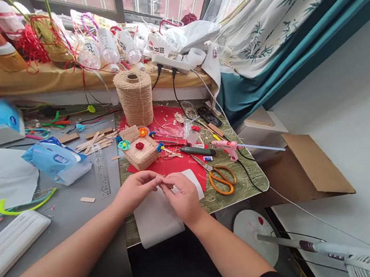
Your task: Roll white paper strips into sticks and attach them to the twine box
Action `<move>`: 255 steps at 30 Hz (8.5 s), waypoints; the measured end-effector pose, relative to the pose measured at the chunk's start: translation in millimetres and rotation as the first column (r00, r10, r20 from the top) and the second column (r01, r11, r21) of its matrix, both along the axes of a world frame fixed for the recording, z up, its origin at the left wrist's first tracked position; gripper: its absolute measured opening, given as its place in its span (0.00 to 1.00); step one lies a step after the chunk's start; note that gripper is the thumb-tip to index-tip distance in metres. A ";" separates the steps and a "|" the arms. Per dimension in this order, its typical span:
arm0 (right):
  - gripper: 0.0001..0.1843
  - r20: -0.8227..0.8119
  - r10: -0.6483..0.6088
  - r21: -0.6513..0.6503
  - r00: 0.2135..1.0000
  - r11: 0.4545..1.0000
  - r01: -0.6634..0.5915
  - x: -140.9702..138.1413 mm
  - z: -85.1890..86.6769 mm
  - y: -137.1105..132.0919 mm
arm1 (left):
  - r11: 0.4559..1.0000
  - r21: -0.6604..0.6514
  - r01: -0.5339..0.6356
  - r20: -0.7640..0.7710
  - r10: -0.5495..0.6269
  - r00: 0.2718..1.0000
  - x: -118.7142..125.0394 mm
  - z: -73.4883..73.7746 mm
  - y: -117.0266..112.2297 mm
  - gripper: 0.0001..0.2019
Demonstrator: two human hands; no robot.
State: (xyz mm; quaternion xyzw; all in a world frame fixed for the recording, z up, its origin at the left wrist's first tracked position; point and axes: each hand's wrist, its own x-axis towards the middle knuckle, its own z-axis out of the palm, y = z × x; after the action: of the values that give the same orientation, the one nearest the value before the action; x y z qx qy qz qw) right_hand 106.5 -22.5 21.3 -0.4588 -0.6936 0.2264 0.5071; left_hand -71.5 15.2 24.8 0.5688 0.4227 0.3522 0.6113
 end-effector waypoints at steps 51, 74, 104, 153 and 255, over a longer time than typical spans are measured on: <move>0.17 -0.850 -0.019 -0.443 0.527 0.568 -0.694 -27.7 18.4 -26.6 | 0.975 -0.068 0.213 0.582 -0.134 0.802 -17.9 3.5 1.2 0.11; 0.12 -0.418 -0.046 -0.423 0.907 0.894 -0.149 -28.1 9.8 -7.7 | 0.995 0.100 -0.007 0.148 -0.008 0.989 -3.4 15.7 -8.4 0.19; 0.15 -0.027 0.053 -0.333 0.998 0.941 -0.059 26.0 28.4 17.5 | 0.993 -0.052 0.103 0.303 -0.083 0.949 -4.5 13.6 -6.5 0.19; 0.40 -0.415 0.393 -0.589 0.821 0.572 -0.571 12.3 14.3 -41.2 | 0.978 0.201 0.049 0.237 -0.098 0.967 -10.2 27.6 -21.1 0.20; 0.19 -0.842 -0.150 -0.382 0.518 0.844 -0.377 -39.5 25.2 -12.0 | 0.914 0.375 0.151 0.035 -0.177 0.984 -14.9 20.8 -13.5 0.25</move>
State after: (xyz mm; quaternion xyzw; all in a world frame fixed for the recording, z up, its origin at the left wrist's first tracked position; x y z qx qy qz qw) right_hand 67.0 -34.4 46.5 -0.3596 -0.2980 0.6332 0.6172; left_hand -86.4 1.7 45.6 0.6952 0.2782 0.3923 0.5342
